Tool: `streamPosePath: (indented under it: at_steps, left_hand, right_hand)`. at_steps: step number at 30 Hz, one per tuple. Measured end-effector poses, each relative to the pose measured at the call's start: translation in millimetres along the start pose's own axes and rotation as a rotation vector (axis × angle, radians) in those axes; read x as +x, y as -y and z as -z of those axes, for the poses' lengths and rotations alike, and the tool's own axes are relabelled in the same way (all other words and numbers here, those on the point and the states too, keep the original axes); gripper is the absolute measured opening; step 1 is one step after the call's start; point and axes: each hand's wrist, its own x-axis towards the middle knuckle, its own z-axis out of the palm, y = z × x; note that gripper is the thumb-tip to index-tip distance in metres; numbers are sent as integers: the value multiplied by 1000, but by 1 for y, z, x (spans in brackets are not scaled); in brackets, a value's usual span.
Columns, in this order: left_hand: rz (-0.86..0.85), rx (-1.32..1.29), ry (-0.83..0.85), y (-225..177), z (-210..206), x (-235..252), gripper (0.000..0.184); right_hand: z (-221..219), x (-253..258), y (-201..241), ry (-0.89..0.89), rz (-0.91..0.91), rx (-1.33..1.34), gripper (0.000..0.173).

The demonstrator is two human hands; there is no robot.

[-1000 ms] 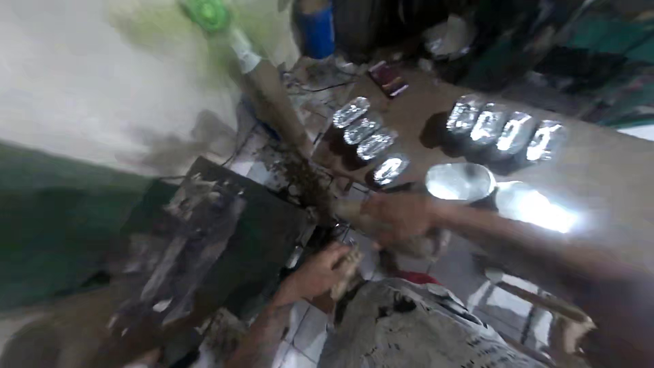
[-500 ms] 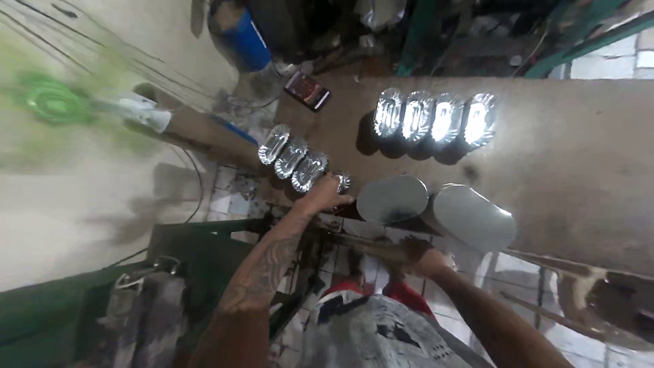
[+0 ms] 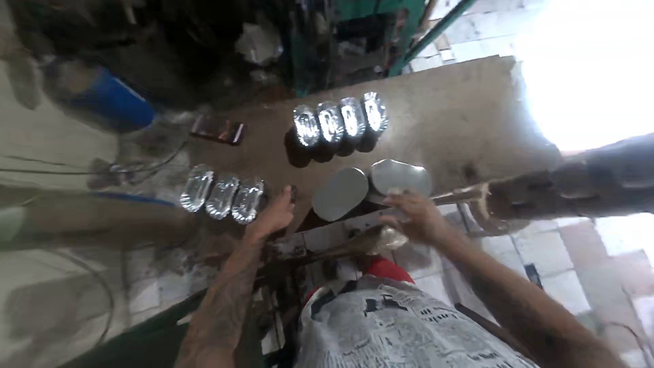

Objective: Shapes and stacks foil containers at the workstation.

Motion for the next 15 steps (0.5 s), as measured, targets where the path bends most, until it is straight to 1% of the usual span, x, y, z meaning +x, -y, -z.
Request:
streamPosePath:
  at_steps: [1,2,3,4,5,6,7,9,10,11,12,13,14,15]
  left_hand:
    - [-8,14,5,-4,-1,2,64]
    - [-7,29,25,-5,-2,6,67]
    - [0,43,49,-5,-3,13,70]
    - [16,57,52,-3,-4,18,75]
    - [42,56,42,-2,-3,19,82]
    - [68,30,9,-6,1,16,88]
    - [78,-21,-64,-15,7,8,86]
    - [61,-184,-244,-51,22,-24,73]
    - [55,-241,-316,-81,24,-40,66]
    - [53,-239,-346,-117,24,-49,61]
    - [47,-176,-324,-152,22,-47,56]
    - [57,-67,-229,-180,18,-39,55]
    - [65,53,-98,-197,11,-26,56]
    - [54,138,19,-202,4,-12,53]
  right_hand:
    - [12,11,-12,-29,75,-136,53]
    - [18,24,-27,2,136,-233,60]
    - [18,34,-41,81,159,-294,61]
    - [14,40,-52,157,166,-293,54]
    - [8,41,-62,175,191,-261,42]
    - [5,40,-68,176,201,-213,34]
    - [8,42,-72,186,192,-151,34]
    - [17,46,-77,199,200,24,38]
    - [20,44,-78,195,204,92,38]
    - [24,43,-78,204,191,147,39]
    - [28,45,-78,217,177,182,39]
    - [32,47,-79,237,166,198,39]
    - [34,48,-81,250,165,201,39]
    - [35,49,-82,257,167,209,40]
